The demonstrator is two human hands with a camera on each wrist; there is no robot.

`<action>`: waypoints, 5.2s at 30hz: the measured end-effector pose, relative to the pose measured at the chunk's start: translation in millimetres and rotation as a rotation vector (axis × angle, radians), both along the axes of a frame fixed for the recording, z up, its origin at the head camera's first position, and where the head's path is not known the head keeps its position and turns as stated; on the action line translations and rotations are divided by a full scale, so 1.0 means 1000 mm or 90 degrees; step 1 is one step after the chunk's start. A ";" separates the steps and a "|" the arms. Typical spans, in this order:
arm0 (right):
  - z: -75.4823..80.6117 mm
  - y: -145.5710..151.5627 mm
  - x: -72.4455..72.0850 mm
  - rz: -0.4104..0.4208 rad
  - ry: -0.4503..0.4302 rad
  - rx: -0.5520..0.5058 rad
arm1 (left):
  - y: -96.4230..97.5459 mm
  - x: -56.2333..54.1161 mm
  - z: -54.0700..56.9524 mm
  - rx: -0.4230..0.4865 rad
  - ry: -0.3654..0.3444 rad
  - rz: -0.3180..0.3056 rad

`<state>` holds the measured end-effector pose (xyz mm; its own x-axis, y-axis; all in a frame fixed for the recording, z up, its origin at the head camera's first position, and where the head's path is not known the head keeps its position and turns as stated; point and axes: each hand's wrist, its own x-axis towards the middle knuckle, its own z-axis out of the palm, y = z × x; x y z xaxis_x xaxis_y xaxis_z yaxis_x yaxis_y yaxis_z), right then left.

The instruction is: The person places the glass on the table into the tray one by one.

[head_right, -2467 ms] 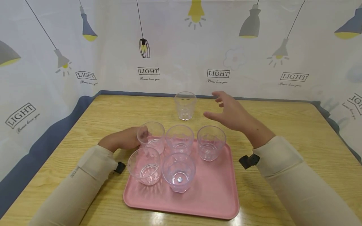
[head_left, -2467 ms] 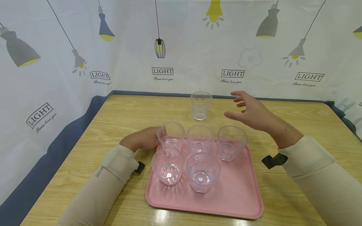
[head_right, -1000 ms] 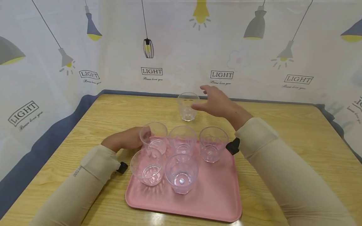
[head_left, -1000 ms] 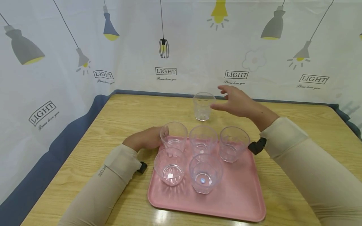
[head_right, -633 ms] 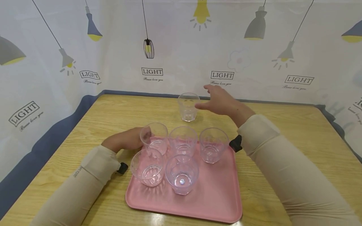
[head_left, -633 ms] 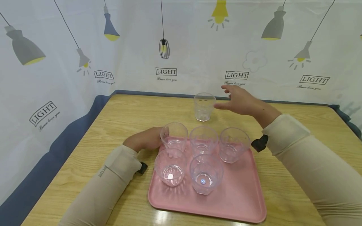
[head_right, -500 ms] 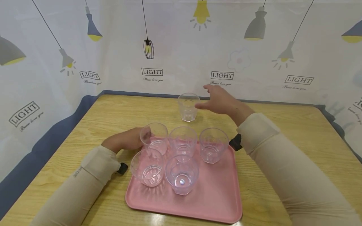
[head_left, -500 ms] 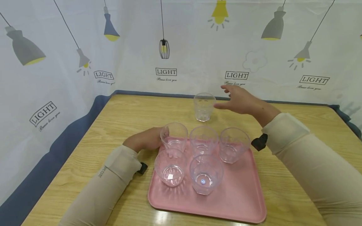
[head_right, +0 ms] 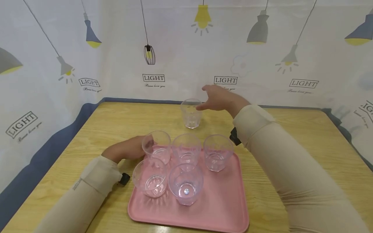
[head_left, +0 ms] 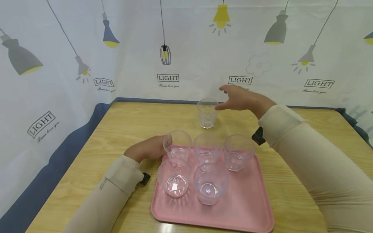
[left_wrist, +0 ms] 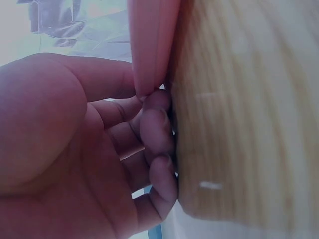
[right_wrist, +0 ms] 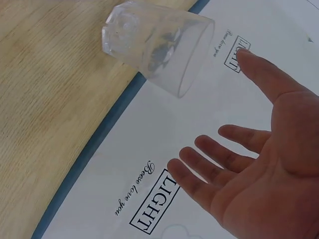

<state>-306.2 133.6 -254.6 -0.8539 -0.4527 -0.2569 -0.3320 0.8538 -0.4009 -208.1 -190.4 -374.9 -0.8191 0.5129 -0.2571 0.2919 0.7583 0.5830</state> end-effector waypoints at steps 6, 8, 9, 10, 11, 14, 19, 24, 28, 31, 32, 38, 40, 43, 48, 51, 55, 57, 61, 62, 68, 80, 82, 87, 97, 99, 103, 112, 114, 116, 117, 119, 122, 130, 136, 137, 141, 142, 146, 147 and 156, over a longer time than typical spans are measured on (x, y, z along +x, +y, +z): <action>-0.002 -0.008 -0.005 0.036 -0.011 0.047 | 0.000 0.001 0.001 0.009 -0.008 0.006; 0.000 -0.009 -0.006 0.047 -0.007 0.068 | 0.000 0.000 0.001 0.008 -0.005 0.001; 0.001 -0.010 -0.006 0.052 -0.007 0.078 | 0.001 0.001 0.002 0.007 -0.003 0.000; 0.003 -0.011 -0.006 0.056 -0.008 0.086 | 0.001 0.001 0.002 0.006 -0.002 0.001; 0.003 -0.012 -0.007 0.058 -0.008 0.092 | 0.001 0.001 0.003 0.005 0.003 -0.004; 0.004 -0.015 -0.007 0.064 -0.006 0.109 | 0.001 0.002 0.004 0.006 0.010 -0.008; 0.003 -0.022 -0.006 0.077 -0.007 0.127 | 0.002 0.002 0.004 0.001 0.007 0.002; 0.001 -0.028 -0.006 0.080 -0.018 0.145 | 0.001 0.001 0.003 -0.003 -0.003 0.006; -0.001 -0.033 -0.006 0.085 -0.026 0.160 | 0.001 0.001 0.002 0.003 -0.012 0.004; -0.002 -0.036 -0.007 0.089 -0.035 0.164 | 0.000 0.001 0.002 0.010 -0.009 -0.003; -0.003 -0.037 -0.007 0.090 -0.037 0.164 | 0.000 0.001 0.002 0.012 -0.007 -0.004; -0.007 -0.040 -0.011 0.091 -0.049 0.176 | -0.001 0.001 0.003 0.010 0.006 -0.011; -0.007 -0.042 -0.012 0.089 -0.055 0.178 | -0.001 0.001 0.003 0.009 0.001 -0.008; -0.007 -0.043 -0.012 0.087 -0.060 0.181 | -0.001 0.001 0.003 0.007 0.001 -0.004; -0.007 -0.046 -0.011 0.080 -0.064 0.188 | -0.001 0.001 0.003 0.005 0.006 0.000; -0.007 -0.047 -0.011 0.077 -0.064 0.190 | 0.000 0.000 0.004 0.004 0.010 0.002; -0.008 -0.048 -0.012 0.077 -0.060 0.194 | 0.000 0.001 0.006 0.003 0.016 -0.001; -0.008 -0.049 -0.012 0.076 -0.059 0.194 | 0.000 0.001 0.007 0.004 0.014 0.001; -0.009 -0.050 -0.012 0.072 -0.057 0.194 | 0.000 0.002 0.007 0.003 0.015 -0.002; -0.009 -0.050 -0.011 0.073 -0.057 0.193 | 0.000 0.002 0.006 0.001 0.019 -0.005; -0.009 -0.046 -0.013 0.076 -0.055 0.195 | 0.001 0.002 0.006 -0.012 0.030 -0.007; -0.008 -0.040 -0.010 0.075 -0.046 0.184 | 0.001 0.002 0.006 -0.007 0.029 -0.009; -0.009 -0.039 -0.010 0.071 -0.046 0.178 | 0.001 0.002 0.006 -0.004 0.027 -0.012; -0.009 -0.036 -0.009 0.066 -0.038 0.172 | 0.001 0.002 0.006 -0.002 0.026 -0.011; -0.012 -0.032 -0.006 0.068 -0.028 0.166 | 0.001 0.001 0.001 0.001 0.026 -0.011; -0.013 -0.032 -0.006 0.067 -0.026 0.166 | 0.001 0.001 0.000 0.000 0.026 -0.009; -0.016 -0.030 -0.005 0.066 -0.026 0.169 | 0.001 0.001 -0.001 0.000 0.025 -0.007; -0.019 -0.027 -0.004 0.071 -0.009 0.150 | 0.000 0.002 0.001 0.005 0.025 -0.010; -0.019 -0.026 -0.003 0.074 -0.005 0.145 | 0.000 0.001 0.001 0.005 0.018 -0.006; -0.020 -0.024 -0.003 0.074 -0.004 0.140 | 0.001 0.002 0.002 0.002 0.019 -0.008; -0.020 -0.023 -0.003 0.074 -0.002 0.137 | 0.001 0.002 0.002 0.001 0.018 -0.007; -0.020 -0.021 -0.003 0.072 -0.001 0.132 | 0.002 0.002 0.003 -0.001 0.018 -0.006; -0.021 -0.019 -0.004 0.070 0.000 0.125 | 0.001 0.002 0.003 -0.002 0.019 -0.004; -0.029 -0.004 -0.007 0.068 0.030 0.080 | 0.001 0.001 0.000 0.007 -0.001 0.008; -0.029 0.014 -0.005 0.024 0.028 0.013 | 0.001 0.002 0.001 -0.002 0.007 0.008; -0.029 0.016 -0.005 0.017 0.025 0.000 | 0.001 0.002 0.000 -0.003 0.008 0.007; -0.027 0.027 0.000 -0.007 0.022 -0.047 | 0.001 0.001 -0.001 -0.002 0.012 0.003; -0.026 0.030 0.001 -0.013 0.022 -0.057 | 0.001 0.001 -0.001 -0.001 0.012 0.004; -0.025 0.041 0.007 -0.041 0.004 -0.121 | 0.002 0.001 -0.001 -0.004 0.018 0.000; -0.025 0.044 0.009 -0.049 -0.003 -0.142 | 0.002 0.001 -0.001 -0.003 0.016 0.003; -0.017 0.069 0.028 -0.102 0.005 -0.231 | 0.002 0.001 -0.002 0.002 0.011 0.003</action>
